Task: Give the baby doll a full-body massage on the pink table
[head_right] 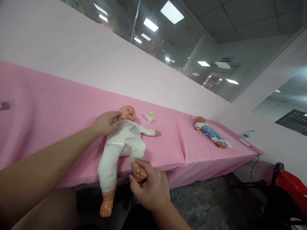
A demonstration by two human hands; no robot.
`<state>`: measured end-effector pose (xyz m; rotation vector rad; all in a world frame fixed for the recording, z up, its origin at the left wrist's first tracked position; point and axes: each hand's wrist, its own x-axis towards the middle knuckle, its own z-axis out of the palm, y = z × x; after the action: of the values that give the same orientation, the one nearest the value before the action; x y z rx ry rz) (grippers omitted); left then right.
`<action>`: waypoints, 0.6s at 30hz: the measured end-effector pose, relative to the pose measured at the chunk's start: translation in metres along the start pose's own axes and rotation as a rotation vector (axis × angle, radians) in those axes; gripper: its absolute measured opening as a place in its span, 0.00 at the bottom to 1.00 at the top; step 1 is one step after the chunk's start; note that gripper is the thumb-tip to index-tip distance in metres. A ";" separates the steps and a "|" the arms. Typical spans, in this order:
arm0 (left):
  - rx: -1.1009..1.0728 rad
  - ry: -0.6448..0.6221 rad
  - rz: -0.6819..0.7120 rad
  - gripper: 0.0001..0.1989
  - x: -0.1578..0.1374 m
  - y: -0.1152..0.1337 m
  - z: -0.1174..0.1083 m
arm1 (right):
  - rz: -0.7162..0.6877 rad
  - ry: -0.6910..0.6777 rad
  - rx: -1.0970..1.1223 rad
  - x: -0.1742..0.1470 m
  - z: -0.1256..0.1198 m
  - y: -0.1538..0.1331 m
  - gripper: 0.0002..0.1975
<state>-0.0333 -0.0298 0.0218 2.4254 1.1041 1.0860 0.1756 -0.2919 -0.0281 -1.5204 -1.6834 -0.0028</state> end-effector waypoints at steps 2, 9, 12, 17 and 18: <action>0.090 -0.103 0.153 0.23 -0.001 0.006 0.005 | 0.005 -0.031 0.057 0.021 0.006 -0.002 0.26; 0.126 -0.144 0.182 0.22 0.000 -0.002 0.011 | 0.043 -0.034 0.183 0.069 0.042 0.003 0.24; 0.113 -0.121 0.144 0.24 -0.001 -0.004 0.012 | 0.035 -0.016 0.182 0.069 0.048 0.006 0.24; -0.072 0.031 -0.123 0.23 0.002 -0.015 0.005 | 0.030 0.004 0.156 0.048 0.028 0.004 0.24; -0.116 0.077 -0.195 0.22 0.004 -0.022 0.002 | 0.032 0.017 0.138 0.041 0.022 0.005 0.24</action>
<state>-0.0421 -0.0125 0.0117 2.1531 1.2360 1.1537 0.1714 -0.2455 -0.0211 -1.4397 -1.6122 0.1153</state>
